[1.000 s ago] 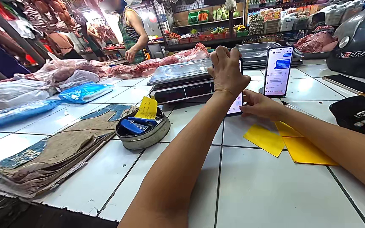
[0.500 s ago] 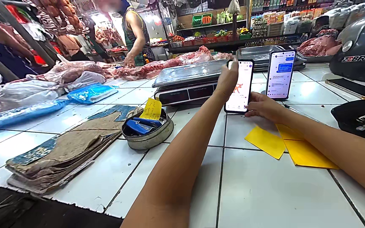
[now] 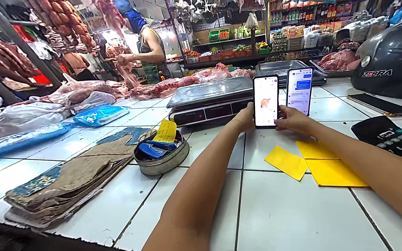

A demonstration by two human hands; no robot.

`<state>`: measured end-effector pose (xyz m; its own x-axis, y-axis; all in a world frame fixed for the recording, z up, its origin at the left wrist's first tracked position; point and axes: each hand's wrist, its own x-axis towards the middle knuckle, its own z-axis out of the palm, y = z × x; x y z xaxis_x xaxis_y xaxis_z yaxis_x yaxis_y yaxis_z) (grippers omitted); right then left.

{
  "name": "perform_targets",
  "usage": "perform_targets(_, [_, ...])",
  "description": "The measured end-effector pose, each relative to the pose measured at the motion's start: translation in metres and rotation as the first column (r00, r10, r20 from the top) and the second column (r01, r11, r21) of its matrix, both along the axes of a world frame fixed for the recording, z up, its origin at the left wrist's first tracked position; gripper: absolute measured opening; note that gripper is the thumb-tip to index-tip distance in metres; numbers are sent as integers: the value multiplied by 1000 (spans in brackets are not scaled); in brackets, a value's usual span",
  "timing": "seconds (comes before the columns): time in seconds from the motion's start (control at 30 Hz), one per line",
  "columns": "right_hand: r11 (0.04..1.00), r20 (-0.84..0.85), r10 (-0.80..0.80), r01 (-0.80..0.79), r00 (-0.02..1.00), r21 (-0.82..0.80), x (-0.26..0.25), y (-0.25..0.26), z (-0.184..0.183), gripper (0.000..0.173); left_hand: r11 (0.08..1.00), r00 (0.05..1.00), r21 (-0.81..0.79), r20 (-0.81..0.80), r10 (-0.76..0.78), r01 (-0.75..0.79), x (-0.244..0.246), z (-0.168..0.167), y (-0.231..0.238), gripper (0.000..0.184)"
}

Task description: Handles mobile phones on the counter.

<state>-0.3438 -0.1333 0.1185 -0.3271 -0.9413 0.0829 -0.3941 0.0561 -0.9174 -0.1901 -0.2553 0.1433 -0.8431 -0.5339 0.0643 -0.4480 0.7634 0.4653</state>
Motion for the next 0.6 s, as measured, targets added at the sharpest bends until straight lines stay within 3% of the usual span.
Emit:
perform_targets(0.27, [999,-17,-32,33,999,38,3,5,8,44,1000,990,4,-137,-15,16,0,-9,4,75])
perform_targets(0.6, [998,-20,-20,21,1000,55,-1,5,7,52,1000,999,12,-52,3,-2,-3,-9,6,66])
